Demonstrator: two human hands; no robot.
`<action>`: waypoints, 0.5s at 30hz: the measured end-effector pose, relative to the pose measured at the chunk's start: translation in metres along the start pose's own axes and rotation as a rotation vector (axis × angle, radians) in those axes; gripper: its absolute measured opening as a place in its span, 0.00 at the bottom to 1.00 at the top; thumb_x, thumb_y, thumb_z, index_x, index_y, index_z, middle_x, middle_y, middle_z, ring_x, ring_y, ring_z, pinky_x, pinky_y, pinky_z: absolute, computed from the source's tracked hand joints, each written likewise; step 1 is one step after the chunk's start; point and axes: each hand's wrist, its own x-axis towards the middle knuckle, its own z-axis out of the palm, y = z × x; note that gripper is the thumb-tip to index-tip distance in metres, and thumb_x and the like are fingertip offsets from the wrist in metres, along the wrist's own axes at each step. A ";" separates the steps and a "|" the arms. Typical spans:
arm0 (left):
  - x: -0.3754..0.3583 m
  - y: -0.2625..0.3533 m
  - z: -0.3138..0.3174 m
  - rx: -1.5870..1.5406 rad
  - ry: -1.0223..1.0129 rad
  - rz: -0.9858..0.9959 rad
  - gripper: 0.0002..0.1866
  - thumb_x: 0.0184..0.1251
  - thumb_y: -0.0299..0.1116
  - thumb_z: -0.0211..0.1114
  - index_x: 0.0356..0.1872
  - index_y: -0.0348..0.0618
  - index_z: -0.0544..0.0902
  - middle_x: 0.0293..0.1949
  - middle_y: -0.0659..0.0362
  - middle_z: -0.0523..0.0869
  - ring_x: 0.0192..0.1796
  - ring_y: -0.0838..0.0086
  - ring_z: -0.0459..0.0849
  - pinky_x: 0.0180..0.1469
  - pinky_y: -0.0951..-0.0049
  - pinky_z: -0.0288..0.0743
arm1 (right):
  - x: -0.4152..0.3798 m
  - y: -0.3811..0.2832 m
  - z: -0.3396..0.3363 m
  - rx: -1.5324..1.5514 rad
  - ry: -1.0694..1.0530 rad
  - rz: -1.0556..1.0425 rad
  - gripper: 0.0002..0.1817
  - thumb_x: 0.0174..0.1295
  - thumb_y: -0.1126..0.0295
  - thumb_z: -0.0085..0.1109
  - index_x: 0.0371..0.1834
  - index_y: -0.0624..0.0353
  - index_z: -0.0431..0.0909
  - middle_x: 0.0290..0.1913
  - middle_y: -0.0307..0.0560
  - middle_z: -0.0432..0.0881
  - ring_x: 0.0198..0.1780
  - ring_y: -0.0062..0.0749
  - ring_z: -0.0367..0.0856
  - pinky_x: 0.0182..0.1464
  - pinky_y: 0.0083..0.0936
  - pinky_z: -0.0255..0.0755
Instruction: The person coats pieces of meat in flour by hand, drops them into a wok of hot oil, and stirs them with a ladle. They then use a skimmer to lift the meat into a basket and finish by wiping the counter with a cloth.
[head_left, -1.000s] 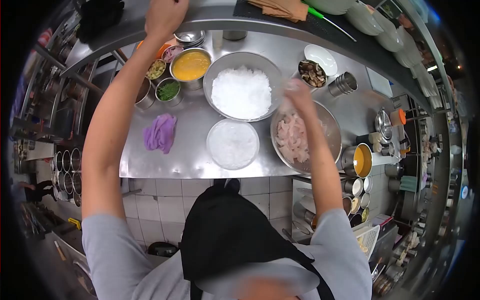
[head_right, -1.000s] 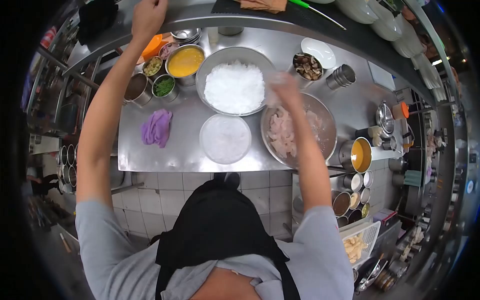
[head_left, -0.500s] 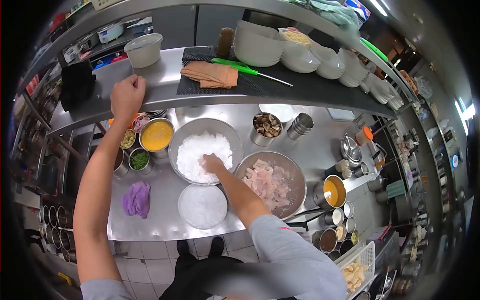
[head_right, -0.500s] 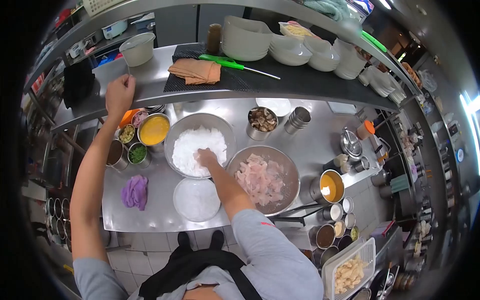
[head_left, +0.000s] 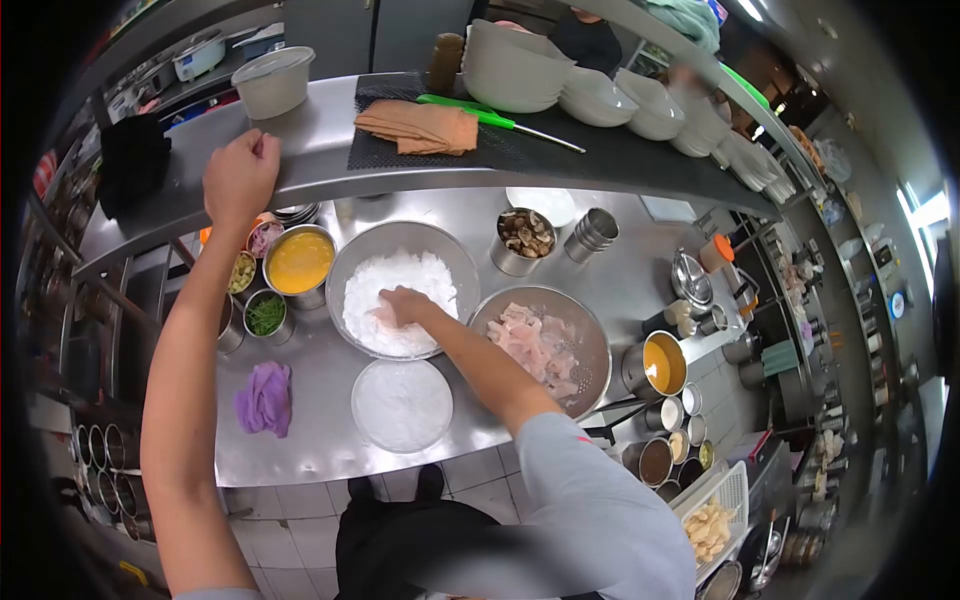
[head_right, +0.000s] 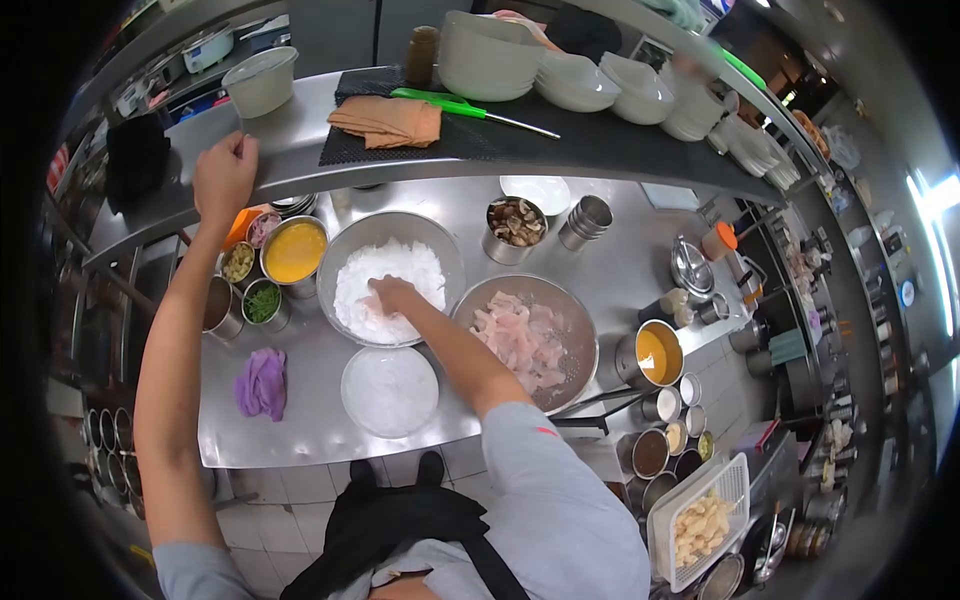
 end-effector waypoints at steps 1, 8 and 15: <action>0.000 0.000 0.000 -0.003 0.001 0.010 0.16 0.60 0.44 0.54 0.28 0.42 0.82 0.27 0.47 0.82 0.34 0.47 0.80 0.37 0.53 0.74 | -0.001 -0.004 -0.004 0.011 -0.128 -0.118 0.43 0.40 0.54 0.72 0.65 0.43 0.65 0.56 0.62 0.71 0.55 0.53 0.74 0.53 0.41 0.73; 0.000 -0.006 0.005 -0.013 0.016 0.028 0.17 0.58 0.46 0.54 0.29 0.44 0.83 0.28 0.46 0.83 0.36 0.46 0.81 0.40 0.53 0.75 | 0.024 0.024 0.053 -0.070 0.028 -0.093 0.29 0.46 0.66 0.64 0.57 0.44 0.73 0.58 0.58 0.68 0.55 0.52 0.75 0.56 0.40 0.72; 0.002 -0.014 0.015 0.002 0.096 0.065 0.16 0.56 0.46 0.54 0.29 0.46 0.85 0.27 0.47 0.84 0.35 0.47 0.83 0.41 0.52 0.77 | -0.008 0.038 0.052 -0.195 -0.045 0.145 0.59 0.35 0.42 0.70 0.72 0.53 0.52 0.62 0.57 0.71 0.65 0.56 0.64 0.63 0.48 0.63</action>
